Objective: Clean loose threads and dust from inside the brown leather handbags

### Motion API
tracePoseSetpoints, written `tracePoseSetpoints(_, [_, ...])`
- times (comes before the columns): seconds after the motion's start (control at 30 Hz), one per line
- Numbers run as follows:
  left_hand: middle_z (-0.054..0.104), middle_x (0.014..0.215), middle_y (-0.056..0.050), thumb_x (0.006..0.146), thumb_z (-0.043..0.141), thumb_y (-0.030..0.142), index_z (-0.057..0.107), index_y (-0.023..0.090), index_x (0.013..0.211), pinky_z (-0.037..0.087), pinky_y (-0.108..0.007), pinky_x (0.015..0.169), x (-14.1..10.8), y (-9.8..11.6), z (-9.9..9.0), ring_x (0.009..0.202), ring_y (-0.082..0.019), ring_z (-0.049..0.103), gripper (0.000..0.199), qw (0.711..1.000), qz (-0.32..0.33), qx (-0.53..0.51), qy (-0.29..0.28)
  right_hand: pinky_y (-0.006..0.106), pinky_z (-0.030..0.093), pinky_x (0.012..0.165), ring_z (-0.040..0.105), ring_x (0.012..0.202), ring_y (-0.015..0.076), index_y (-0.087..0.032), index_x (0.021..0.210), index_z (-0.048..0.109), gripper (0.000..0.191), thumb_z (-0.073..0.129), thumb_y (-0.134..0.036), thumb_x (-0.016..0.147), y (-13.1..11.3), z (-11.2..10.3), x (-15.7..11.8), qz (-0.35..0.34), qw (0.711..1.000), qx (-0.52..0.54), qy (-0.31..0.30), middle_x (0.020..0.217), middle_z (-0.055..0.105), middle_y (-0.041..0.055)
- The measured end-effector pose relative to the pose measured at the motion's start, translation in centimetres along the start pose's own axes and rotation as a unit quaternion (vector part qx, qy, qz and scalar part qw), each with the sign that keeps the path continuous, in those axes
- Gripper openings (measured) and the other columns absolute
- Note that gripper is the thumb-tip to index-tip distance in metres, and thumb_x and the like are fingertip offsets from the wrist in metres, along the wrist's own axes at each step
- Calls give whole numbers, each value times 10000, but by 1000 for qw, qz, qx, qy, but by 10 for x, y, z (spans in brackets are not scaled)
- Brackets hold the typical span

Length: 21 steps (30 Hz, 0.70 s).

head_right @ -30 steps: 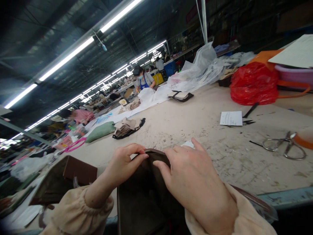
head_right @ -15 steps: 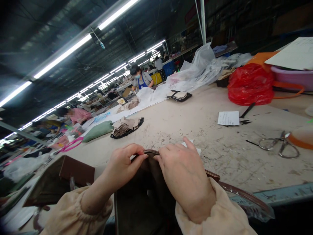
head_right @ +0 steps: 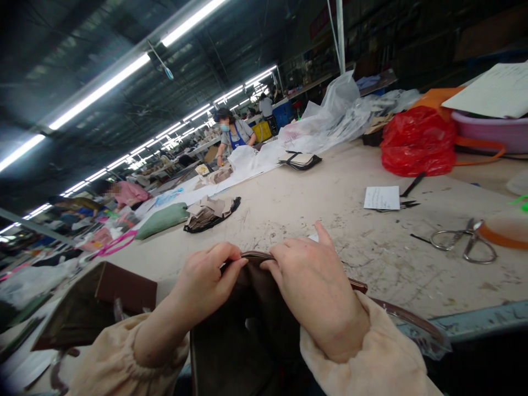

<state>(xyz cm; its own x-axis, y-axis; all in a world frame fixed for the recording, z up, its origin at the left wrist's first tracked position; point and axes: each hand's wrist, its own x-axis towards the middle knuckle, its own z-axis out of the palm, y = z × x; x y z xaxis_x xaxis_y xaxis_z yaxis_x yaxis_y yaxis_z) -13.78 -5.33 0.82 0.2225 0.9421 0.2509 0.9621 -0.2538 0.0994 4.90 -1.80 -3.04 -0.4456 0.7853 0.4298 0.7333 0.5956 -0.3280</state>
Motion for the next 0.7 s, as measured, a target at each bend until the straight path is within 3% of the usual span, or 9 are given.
tracePoseSetpoints(0.13, [622,773,-18,879,467,244,535,201,792,417,-291,651,-1,0,-1,689,-163,572,119,1000,16,-21,-5,526,185,1065,625,803,193,-236,852,684,102,639,-326,834,6,-1,1,-15,1000,10,-8,814,685,-2])
tracePoseSetpoints(0.33, [625,1042,-55,885,445,164,521,196,779,463,-255,757,-5,-1,-4,866,-140,609,134,991,59,-123,3,476,222,1059,630,814,183,-247,868,699,76,661,-285,814,13,-2,3,-32,999,24,-8,825,693,-5])
tracePoseSetpoints(0.47, [656,990,-44,896,435,167,502,205,782,459,-247,805,-8,-2,-5,1046,-163,596,137,990,62,-124,-10,478,172,1079,622,813,168,-257,840,702,64,671,-303,810,15,-1,5,-43,998,48,-15,796,681,-23])
tracePoseSetpoints(0.7, [682,969,-9,891,462,208,492,211,793,456,-269,746,-11,-3,-4,835,-145,625,102,995,36,-96,-16,483,138,1087,610,821,160,-260,822,701,79,666,-331,818,16,-2,6,-45,996,71,-37,783,663,-38])
